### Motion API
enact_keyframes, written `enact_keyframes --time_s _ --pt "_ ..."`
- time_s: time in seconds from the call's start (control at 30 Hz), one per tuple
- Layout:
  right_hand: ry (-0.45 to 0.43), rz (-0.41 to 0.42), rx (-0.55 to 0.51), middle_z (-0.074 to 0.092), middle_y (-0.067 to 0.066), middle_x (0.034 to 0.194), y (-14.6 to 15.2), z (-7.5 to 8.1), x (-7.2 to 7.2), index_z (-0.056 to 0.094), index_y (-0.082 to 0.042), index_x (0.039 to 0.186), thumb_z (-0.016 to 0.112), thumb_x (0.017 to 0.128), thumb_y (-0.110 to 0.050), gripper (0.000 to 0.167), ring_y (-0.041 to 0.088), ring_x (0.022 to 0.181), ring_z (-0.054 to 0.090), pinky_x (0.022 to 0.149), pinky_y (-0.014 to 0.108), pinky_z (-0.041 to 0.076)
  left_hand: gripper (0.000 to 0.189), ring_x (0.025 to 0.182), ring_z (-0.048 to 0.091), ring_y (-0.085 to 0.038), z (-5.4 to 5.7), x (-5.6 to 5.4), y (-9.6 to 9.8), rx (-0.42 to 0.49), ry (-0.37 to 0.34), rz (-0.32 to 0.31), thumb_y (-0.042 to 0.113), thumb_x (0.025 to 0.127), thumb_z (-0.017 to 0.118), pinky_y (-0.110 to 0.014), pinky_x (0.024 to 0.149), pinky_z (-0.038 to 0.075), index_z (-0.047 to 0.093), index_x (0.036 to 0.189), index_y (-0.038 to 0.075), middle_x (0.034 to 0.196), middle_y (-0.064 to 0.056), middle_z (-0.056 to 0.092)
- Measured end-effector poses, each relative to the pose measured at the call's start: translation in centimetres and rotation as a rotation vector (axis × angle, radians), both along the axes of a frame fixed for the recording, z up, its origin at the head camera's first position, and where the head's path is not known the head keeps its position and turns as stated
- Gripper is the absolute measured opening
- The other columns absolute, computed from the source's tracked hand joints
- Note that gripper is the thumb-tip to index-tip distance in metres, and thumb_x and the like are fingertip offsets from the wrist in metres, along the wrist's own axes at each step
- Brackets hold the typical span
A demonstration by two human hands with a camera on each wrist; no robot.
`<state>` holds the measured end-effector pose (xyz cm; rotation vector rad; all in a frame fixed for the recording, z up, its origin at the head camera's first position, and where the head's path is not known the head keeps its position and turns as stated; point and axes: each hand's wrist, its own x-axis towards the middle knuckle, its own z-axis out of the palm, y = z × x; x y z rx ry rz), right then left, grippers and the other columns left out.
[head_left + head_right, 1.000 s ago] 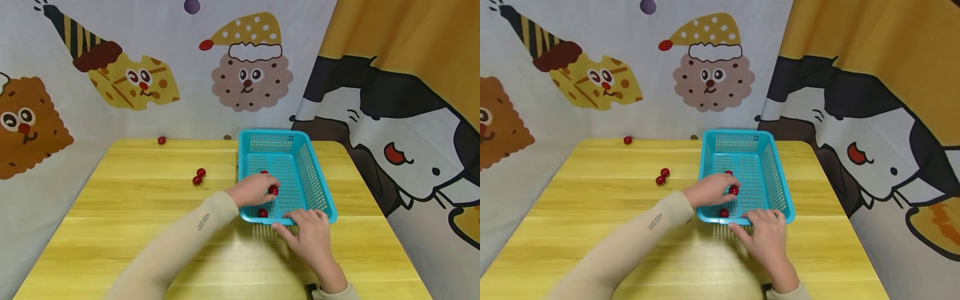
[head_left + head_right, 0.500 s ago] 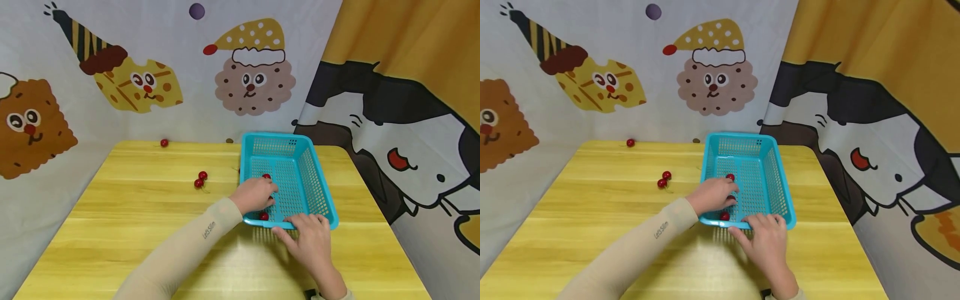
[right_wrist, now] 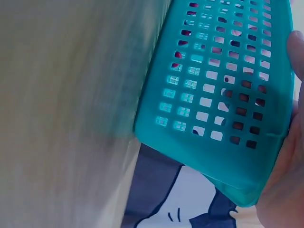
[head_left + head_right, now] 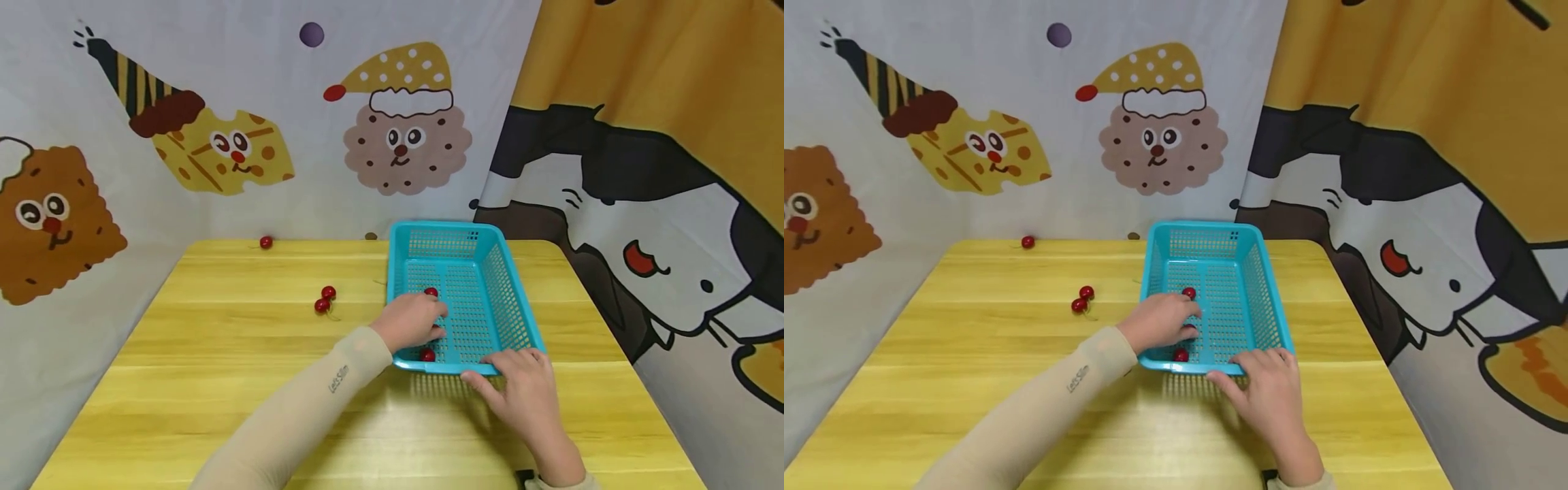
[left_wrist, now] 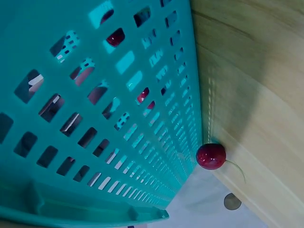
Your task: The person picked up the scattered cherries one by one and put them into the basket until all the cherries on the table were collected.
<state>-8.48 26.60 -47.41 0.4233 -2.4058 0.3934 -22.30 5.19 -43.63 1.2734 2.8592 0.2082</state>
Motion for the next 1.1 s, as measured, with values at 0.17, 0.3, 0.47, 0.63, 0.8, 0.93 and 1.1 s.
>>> enact_keyframes --time_s 0.17,0.3,0.47,0.63,0.8,0.93,1.1 --pt "0.018 -0.002 -0.008 0.078 0.002 0.082 0.0 -0.1 -0.2 0.078 -0.016 0.089 0.053 0.098 -0.078 0.067 0.025 0.075 0.065 0.088 0.051 0.045 0.037 0.117 0.071 -0.018 0.2 -0.2 -0.2 0.065 0.053 0.015 0.043 0.102 0.073 -0.038 0.107 0.058 0.074 0.131 0.019 0.128 0.002 0.075" --pt "0.006 -0.006 -0.005 0.078 0.002 0.083 -0.1 0.0 -0.2 0.078 -0.015 0.09 0.055 0.097 -0.077 0.066 0.025 0.075 0.066 0.09 0.051 0.045 0.057 0.144 0.055 -0.028 0.6 -1.4 -1.1 0.299 0.076 0.138 0.046 0.104 0.068 -0.047 0.126 0.042 0.058 0.149 0.012 0.151 -0.007 0.062" --pt "-0.046 -0.035 0.006 0.079 0.002 0.087 -0.2 0.0 0.1 0.078 -0.016 0.091 0.063 0.094 -0.074 0.06 0.026 0.08 0.068 0.093 0.051 0.044 0.056 0.152 0.044 -0.037 1.1 -4.8 -3.6 0.726 -0.095 0.468 0.033 0.113 0.051 -0.053 0.129 0.037 0.042 0.159 0.003 0.162 -0.017 0.049" --pt "-0.081 -0.063 0.013 0.079 0.001 0.088 -0.2 -0.1 0.3 0.078 -0.017 0.093 0.066 0.093 -0.072 0.057 0.026 0.084 0.07 0.095 0.05 0.043 0.05 0.146 0.051 -0.04 0.2 -8.0 -6.0 0.721 -0.351 0.644 0.015 0.114 0.037 -0.054 0.121 0.046 0.037 0.162 0.0 0.164 -0.021 0.046" --pt "-0.046 -0.042 0.006 0.078 0.002 0.085 -0.3 -0.1 0.1 0.078 -0.016 0.092 0.06 0.095 -0.074 0.062 0.026 0.08 0.068 0.093 0.051 0.044 0.052 0.155 0.044 -0.037 -2.2 -9.4 -6.0 0.456 -0.431 0.553 0.014 0.114 0.041 -0.052 0.129 0.038 0.038 0.164 0.004 0.167 -0.018 0.045" --pt "-0.027 -0.035 -0.002 0.078 0.003 0.084 -0.4 0.0 -0.1 0.078 -0.015 0.091 0.061 0.095 -0.073 0.061 0.027 0.08 0.068 0.092 0.052 0.044 0.047 0.151 0.05 -0.035 -4.2 -10.4 -5.3 0.514 -0.446 0.402 0.028 0.116 0.036 -0.051 0.129 0.038 0.055 0.154 0.007 0.159 -0.015 0.057" --pt "-0.041 -0.053 0.008 0.079 0.003 0.086 -0.4 0.1 0.0 0.078 -0.015 0.092 0.071 0.09 -0.067 0.052 0.029 0.083 0.07 0.093 0.052 0.044 0.041 0.129 0.066 -0.03 -7.0 -11.8 -5.3 0.528 -0.401 0.292 0.034 0.115 0.04 -0.049 0.117 0.05 0.072 0.128 0.012 0.134 -0.011 0.073"
